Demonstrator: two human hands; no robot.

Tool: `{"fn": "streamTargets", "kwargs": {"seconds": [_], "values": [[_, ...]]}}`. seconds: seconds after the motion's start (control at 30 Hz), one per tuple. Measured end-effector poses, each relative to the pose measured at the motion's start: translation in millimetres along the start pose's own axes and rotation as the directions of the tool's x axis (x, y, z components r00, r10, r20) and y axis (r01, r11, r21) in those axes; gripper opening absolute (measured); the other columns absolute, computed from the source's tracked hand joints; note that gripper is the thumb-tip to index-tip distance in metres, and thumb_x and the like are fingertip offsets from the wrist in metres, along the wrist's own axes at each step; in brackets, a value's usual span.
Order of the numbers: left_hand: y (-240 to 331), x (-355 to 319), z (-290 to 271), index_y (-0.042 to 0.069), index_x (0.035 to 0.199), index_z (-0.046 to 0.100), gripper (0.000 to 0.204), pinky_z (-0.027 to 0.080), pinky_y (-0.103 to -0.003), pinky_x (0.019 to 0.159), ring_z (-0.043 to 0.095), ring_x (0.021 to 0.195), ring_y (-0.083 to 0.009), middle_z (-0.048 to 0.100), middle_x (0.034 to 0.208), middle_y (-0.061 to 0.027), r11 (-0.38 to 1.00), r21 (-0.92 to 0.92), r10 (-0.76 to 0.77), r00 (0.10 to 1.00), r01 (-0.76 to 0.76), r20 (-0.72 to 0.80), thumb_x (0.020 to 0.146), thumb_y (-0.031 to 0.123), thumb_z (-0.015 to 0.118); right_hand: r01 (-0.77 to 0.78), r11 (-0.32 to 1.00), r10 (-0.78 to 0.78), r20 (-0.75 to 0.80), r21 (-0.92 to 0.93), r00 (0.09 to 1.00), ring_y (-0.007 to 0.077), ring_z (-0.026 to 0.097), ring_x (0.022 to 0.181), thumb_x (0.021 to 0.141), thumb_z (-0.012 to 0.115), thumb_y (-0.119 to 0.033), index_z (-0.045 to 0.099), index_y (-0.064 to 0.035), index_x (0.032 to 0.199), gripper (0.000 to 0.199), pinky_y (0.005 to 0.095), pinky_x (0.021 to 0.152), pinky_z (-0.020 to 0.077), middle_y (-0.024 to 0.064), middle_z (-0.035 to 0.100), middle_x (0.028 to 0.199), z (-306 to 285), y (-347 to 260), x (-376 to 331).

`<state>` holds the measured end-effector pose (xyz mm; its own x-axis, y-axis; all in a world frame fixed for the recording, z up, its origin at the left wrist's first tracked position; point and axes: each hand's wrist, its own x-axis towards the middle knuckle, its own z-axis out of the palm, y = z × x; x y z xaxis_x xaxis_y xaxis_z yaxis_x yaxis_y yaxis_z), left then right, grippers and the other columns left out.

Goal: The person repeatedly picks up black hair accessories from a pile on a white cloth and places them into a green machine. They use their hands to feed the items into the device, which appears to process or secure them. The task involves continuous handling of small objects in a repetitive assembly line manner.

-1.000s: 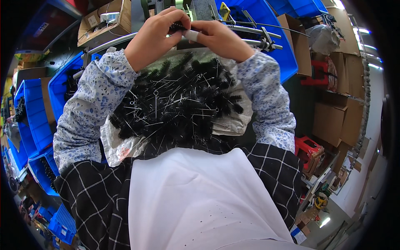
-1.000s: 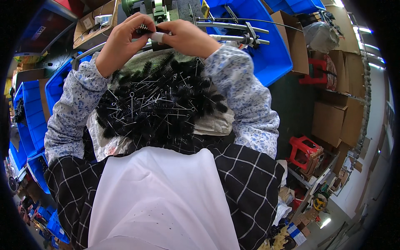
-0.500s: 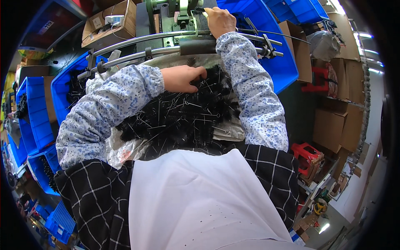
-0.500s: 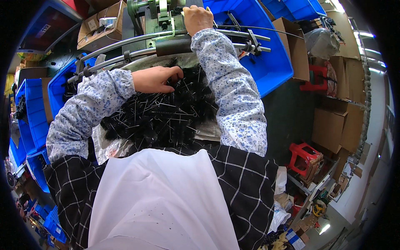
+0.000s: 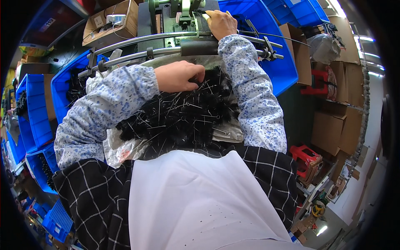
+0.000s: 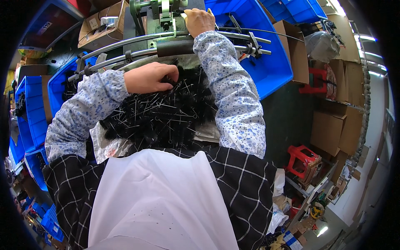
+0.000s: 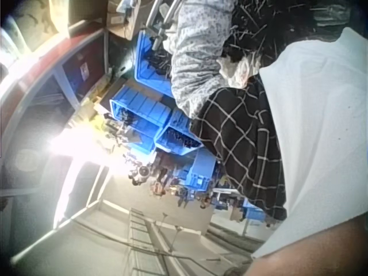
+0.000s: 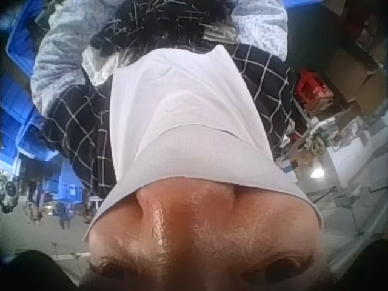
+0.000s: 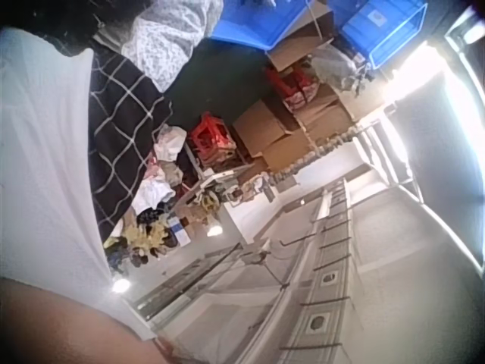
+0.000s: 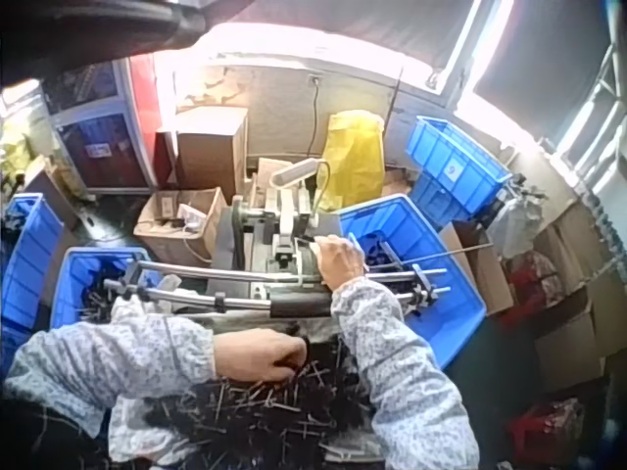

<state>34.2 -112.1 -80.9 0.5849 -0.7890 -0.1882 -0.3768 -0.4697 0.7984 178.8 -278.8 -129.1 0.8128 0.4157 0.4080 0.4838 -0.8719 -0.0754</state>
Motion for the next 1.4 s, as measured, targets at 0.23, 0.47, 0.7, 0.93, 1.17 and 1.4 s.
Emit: {"fn": "streamTargets", "kwargs": {"seconds": [0.23, 0.47, 0.7, 0.93, 1.17, 1.4], "values": [[17.0, -23.6, -20.5, 0.003, 0.093, 0.050, 0.019, 0.046, -0.034, 0.068, 0.055, 0.077, -0.0255, 0.056, 0.086, -0.0099, 0.994, 0.089, 0.070, 0.981, -0.055, -0.182, 0.078, 0.009, 0.061, 0.069, 0.997, -0.068, 0.032, -0.021, 0.997, 0.0254, 0.056, 0.091, 0.081, 0.058, -0.029, 0.062, -0.0172, 0.107, 0.029, 0.0380, 0.079, 0.0447, 0.0072, 0.057, 0.100, 14.6, 9.8, 10.8], [17.2, -44.9, -39.8, 0.005, 0.093, 0.051, 0.019, 0.040, -0.020, 0.055, 0.044, 0.063, -0.0069, 0.049, 0.083, -0.0003, 0.997, 0.010, 0.080, 0.932, -0.082, -0.355, 0.079, 0.009, 0.062, -0.054, 0.994, 0.049, -0.049, -0.097, 0.998, 0.0279, 0.054, 0.098, 0.075, 0.060, -0.031, 0.059, -0.0066, 0.103, 0.038, 0.0429, 0.081, 0.0397, 0.0101, 0.060, 0.094, 15.2, 21.3, -16.4], [25.4, -45.5, -50.0, 0.006, 0.093, 0.052, 0.019, 0.042, -0.021, 0.054, 0.047, 0.062, -0.0081, 0.052, 0.083, -0.0006, 0.997, -0.008, 0.075, 0.928, -0.083, -0.364, 0.079, 0.011, 0.063, -0.093, 0.995, 0.093, -0.006, 0.024, 0.996, 0.0258, 0.060, 0.086, 0.072, 0.058, -0.026, 0.061, -0.0066, 0.086, 0.023, 0.0419, 0.074, 0.0409, 0.0081, 0.063, 0.087, 12.3, -16.7, -3.4], [27.1, -40.7, -52.8, 0.006, 0.093, 0.052, 0.018, 0.042, -0.022, 0.055, 0.049, 0.063, -0.0091, 0.052, 0.083, -0.0013, 0.996, 0.035, 0.090, 0.927, -0.083, -0.363, 0.080, 0.013, 0.062, -0.115, 0.993, 0.117, 0.098, -0.030, 0.988, 0.0261, 0.057, 0.096, 0.073, 0.059, -0.030, 0.062, -0.0100, 0.106, 0.038, 0.0432, 0.078, 0.0392, 0.0101, 0.064, 0.097, 4.3, -35.5, 5.1], [12.2, -53.6, -56.6, 0.005, 0.095, 0.051, 0.015, 0.043, -0.023, 0.067, 0.050, 0.075, -0.0105, 0.049, 0.092, -0.0021, 0.998, 0.038, 0.069, 0.921, -0.059, -0.383, 0.082, 0.009, 0.059, -0.080, 0.993, 0.076, -0.040, -0.085, 0.996, 0.0259, 0.057, 0.100, 0.075, 0.061, -0.029, 0.064, -0.0109, 0.093, 0.026, 0.0429, 0.083, 0.0393, 0.0071, 0.064, 0.091, 13.4, 20.7, -9.9], [13.4, -48.4, -56.0, 0.003, 0.095, 0.051, 0.016, 0.045, -0.022, 0.076, 0.051, 0.080, -0.0101, 0.048, 0.094, -0.0027, 0.998, -0.027, 0.036, 0.942, -0.048, -0.334, 0.080, -0.001, 0.050, -0.221, 0.975, 0.215, 0.210, 0.007, 0.954, 0.0299, 0.059, 0.092, 0.081, 0.053, -0.021, 0.061, -0.0107, 0.104, 0.026, 0.0403, 0.080, 0.0460, 0.0148, 0.060, 0.103, 9.9, 44.3, 14.7]]}}
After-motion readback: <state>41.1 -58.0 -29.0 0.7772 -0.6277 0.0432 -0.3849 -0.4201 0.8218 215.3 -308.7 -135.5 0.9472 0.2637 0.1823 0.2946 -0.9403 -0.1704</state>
